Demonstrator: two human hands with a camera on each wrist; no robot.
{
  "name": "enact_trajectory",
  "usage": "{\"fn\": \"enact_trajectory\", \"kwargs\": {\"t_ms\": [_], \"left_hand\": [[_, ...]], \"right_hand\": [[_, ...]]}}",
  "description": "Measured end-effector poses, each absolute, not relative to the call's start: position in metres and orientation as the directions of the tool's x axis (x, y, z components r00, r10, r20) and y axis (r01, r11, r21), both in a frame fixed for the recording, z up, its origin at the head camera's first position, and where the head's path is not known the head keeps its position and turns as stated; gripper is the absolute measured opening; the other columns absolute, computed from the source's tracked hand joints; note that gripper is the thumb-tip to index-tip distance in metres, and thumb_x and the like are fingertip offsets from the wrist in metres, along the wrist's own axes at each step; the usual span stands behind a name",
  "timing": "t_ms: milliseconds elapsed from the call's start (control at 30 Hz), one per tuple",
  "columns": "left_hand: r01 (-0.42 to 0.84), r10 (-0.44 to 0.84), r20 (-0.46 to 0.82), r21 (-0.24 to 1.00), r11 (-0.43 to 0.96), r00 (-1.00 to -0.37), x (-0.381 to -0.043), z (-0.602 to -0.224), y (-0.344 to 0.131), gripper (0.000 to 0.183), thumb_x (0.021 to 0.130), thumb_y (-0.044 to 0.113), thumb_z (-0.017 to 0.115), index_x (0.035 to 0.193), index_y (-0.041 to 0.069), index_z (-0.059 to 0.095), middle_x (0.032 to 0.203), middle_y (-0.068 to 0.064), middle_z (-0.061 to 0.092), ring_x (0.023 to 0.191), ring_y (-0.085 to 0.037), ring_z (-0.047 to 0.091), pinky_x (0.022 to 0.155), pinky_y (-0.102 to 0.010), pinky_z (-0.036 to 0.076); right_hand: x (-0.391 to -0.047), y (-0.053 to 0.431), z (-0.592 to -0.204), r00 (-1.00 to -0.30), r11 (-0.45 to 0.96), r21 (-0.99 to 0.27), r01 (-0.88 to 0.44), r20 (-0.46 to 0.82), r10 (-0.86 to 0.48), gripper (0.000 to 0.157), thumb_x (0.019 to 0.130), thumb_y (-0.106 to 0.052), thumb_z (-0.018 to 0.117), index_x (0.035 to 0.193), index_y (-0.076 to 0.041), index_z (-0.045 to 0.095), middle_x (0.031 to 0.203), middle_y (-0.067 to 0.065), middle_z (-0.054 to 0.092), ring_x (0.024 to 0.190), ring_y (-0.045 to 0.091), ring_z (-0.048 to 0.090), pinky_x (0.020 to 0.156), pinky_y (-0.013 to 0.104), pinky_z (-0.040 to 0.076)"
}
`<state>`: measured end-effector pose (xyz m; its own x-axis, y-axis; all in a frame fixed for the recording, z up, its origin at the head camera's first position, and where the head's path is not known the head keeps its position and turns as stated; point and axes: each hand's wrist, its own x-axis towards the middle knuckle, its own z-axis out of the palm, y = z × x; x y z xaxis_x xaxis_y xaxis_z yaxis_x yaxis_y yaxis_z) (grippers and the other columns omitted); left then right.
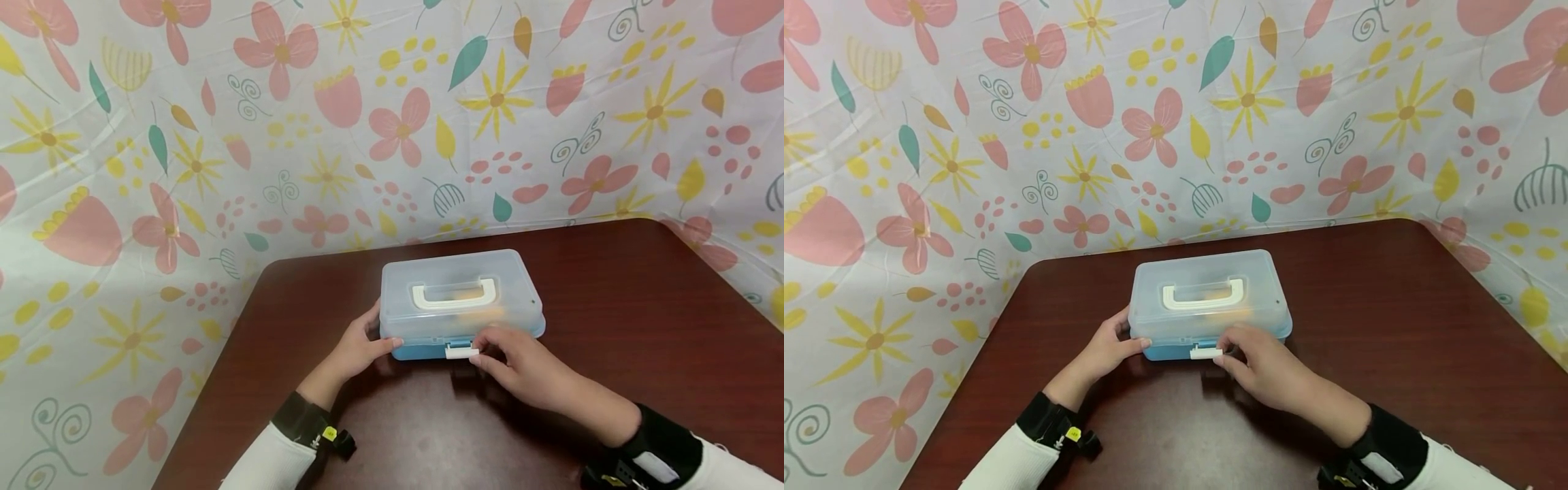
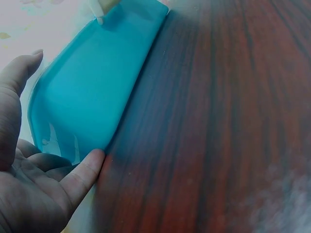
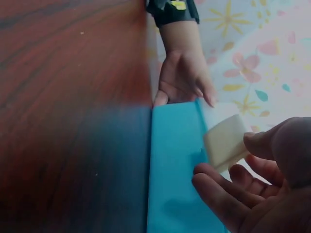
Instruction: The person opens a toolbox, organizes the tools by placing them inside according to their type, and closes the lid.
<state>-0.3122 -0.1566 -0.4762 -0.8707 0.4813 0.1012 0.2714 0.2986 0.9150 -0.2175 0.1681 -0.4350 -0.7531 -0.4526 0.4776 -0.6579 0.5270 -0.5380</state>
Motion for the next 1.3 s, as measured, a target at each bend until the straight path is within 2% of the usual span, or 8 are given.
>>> {"fn": "enact_trajectory", "kwargs": {"t_ms": [167, 367, 533, 733, 967, 1100, 1300], "left_hand": [[0.272, 0.484, 0.103, 0.916, 0.293, -0.869, -0.313, -0.477, -0.156, 0.092, 0.090, 0.028, 0.080, 0.162, 0.040, 0.024, 0.151, 0.001, 0.057, 0.130, -0.015, 0.060, 0.110, -0.043, 0.049], [0.289, 0.494, 0.116, 0.913, 0.289, -0.861, -0.312, -0.477, -0.156, 0.091, 0.090, 0.029, 0.080, 0.162, 0.040, 0.024, 0.153, 0.003, 0.054, 0.132, -0.016, 0.059, 0.112, -0.045, 0.048], [0.295, 0.492, 0.127, 0.913, 0.282, -0.861, -0.312, -0.475, -0.157, 0.091, 0.090, 0.029, 0.080, 0.162, 0.041, 0.024, 0.157, 0.005, 0.051, 0.135, -0.017, 0.057, 0.114, -0.046, 0.046], [0.283, 0.485, 0.116, 0.915, 0.288, -0.867, -0.311, -0.473, -0.156, 0.092, 0.090, 0.028, 0.080, 0.162, 0.038, 0.024, 0.158, 0.002, 0.050, 0.135, -0.019, 0.057, 0.113, -0.046, 0.047], [0.251, 0.466, 0.086, 0.918, 0.305, -0.881, -0.310, -0.473, -0.156, 0.093, 0.090, 0.029, 0.080, 0.163, 0.035, 0.024, 0.159, 0.000, 0.049, 0.138, -0.019, 0.055, 0.116, -0.048, 0.043], [0.253, 0.464, 0.087, 0.916, 0.310, -0.881, -0.310, -0.475, -0.157, 0.094, 0.089, 0.032, 0.080, 0.163, 0.035, 0.023, 0.159, 0.000, 0.049, 0.138, -0.019, 0.055, 0.116, -0.049, 0.043], [0.268, 0.464, 0.101, 0.912, 0.310, -0.880, -0.311, -0.479, -0.157, 0.093, 0.089, 0.035, 0.081, 0.162, 0.040, 0.024, 0.159, 0.003, 0.048, 0.139, -0.018, 0.054, 0.116, -0.050, 0.043]], "right_hand": [[-0.216, 0.167, -0.434, -0.771, 0.570, -0.523, -0.634, 0.486, -0.411, 0.017, 0.093, -0.012, 0.074, 0.092, -0.025, 0.062, 0.082, -0.020, 0.057, 0.075, -0.005, 0.049, 0.067, 0.021, 0.046], [-0.218, 0.165, -0.432, -0.859, 0.585, -0.629, -0.512, 0.386, -0.337, 0.008, 0.097, -0.020, 0.071, 0.090, -0.023, 0.068, 0.073, -0.016, 0.062, 0.062, -0.004, 0.048, 0.060, 0.021, 0.044], [-0.223, 0.160, -0.431, -0.899, 0.631, -0.642, -0.435, 0.352, -0.261, 0.022, 0.097, -0.026, 0.072, 0.075, -0.027, 0.066, 0.067, -0.016, 0.058, 0.059, -0.001, 0.045, 0.058, 0.022, 0.043], [-0.228, 0.158, -0.430, -0.896, 0.710, -0.557, -0.430, 0.362, -0.258, 0.039, 0.098, -0.027, 0.070, 0.063, -0.029, 0.054, 0.056, -0.018, 0.043, 0.054, -0.001, 0.039, 0.054, 0.021, 0.038], [-0.228, 0.157, -0.428, -0.861, 0.733, -0.482, -0.480, 0.420, -0.288, 0.044, 0.098, -0.029, 0.070, 0.061, -0.025, 0.046, 0.055, -0.016, 0.032, 0.055, -0.001, 0.032, 0.053, 0.019, 0.032], [-0.228, 0.156, -0.429, -0.869, 0.753, -0.464, -0.467, 0.399, -0.294, 0.043, 0.097, -0.030, 0.072, 0.062, -0.026, 0.046, 0.055, -0.016, 0.032, 0.055, 0.000, 0.033, 0.055, 0.019, 0.033], [-0.227, 0.155, -0.420, -0.884, 0.803, -0.401, -0.441, 0.348, -0.311, 0.039, 0.093, -0.033, 0.076, 0.065, -0.025, 0.050, 0.055, -0.015, 0.041, 0.055, 0.002, 0.038, 0.055, 0.021, 0.035]]}}
